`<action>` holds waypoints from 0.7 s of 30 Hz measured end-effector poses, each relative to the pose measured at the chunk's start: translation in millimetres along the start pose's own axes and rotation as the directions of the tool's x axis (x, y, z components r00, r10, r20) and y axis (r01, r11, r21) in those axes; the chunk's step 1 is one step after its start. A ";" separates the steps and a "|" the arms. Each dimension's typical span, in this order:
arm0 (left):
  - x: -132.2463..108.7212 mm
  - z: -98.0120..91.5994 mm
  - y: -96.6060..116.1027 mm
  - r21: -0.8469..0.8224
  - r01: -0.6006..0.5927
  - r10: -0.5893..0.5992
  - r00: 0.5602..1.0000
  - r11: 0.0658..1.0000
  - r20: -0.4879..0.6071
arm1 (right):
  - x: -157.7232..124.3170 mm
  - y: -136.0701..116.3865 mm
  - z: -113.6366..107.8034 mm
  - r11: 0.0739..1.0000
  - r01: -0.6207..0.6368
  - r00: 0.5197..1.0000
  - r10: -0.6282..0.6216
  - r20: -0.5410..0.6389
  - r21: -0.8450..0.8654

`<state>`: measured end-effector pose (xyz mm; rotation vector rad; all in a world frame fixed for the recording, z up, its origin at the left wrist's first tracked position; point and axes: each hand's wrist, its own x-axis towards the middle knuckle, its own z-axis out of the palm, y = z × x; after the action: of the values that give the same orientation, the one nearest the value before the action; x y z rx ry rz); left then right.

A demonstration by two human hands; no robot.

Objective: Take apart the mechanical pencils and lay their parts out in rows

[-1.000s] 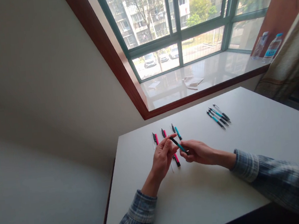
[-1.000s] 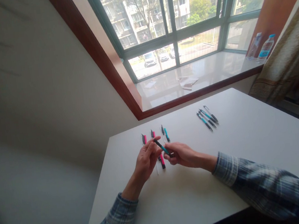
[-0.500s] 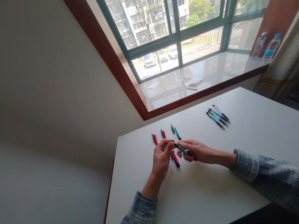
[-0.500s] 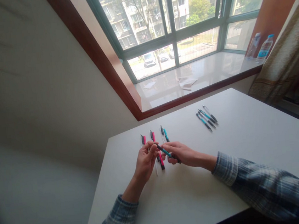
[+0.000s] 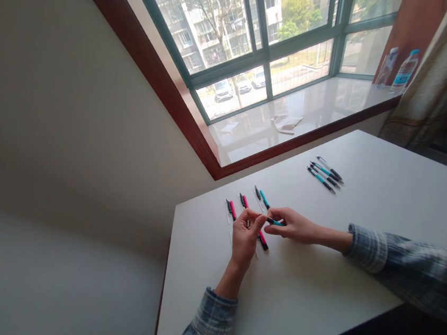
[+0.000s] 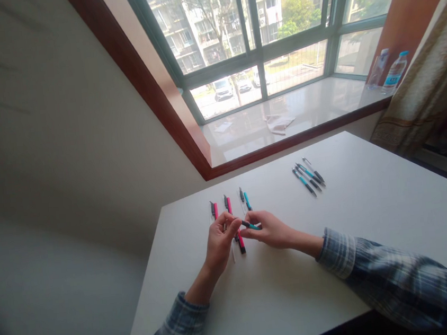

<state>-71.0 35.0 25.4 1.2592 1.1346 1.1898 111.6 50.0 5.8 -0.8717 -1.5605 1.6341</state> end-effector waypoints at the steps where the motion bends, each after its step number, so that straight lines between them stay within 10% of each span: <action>1: 0.3 -0.1 -0.4 -0.003 0.001 -0.001 1.000 1.000 -0.002 | -0.8 -1.9 0.0 1.000 0.018 0.999 -0.018 0.030 -0.007; 6: 2.3 -2.6 -3.8 -0.012 -0.020 0.019 0.997 1.000 -0.071 | -2.9 -5.5 -2.4 0.997 0.078 0.985 -0.077 0.156 -0.003; 21: -0.1 0.6 -2.0 0.085 -0.061 0.072 0.989 0.995 -0.132 | 0.0 -0.3 -4.0 0.987 0.097 0.995 -0.095 0.022 -0.126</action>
<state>-70.4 34.9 23.4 1.3023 1.2581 1.3062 115.1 52.0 6.0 -0.8369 -1.7058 1.4903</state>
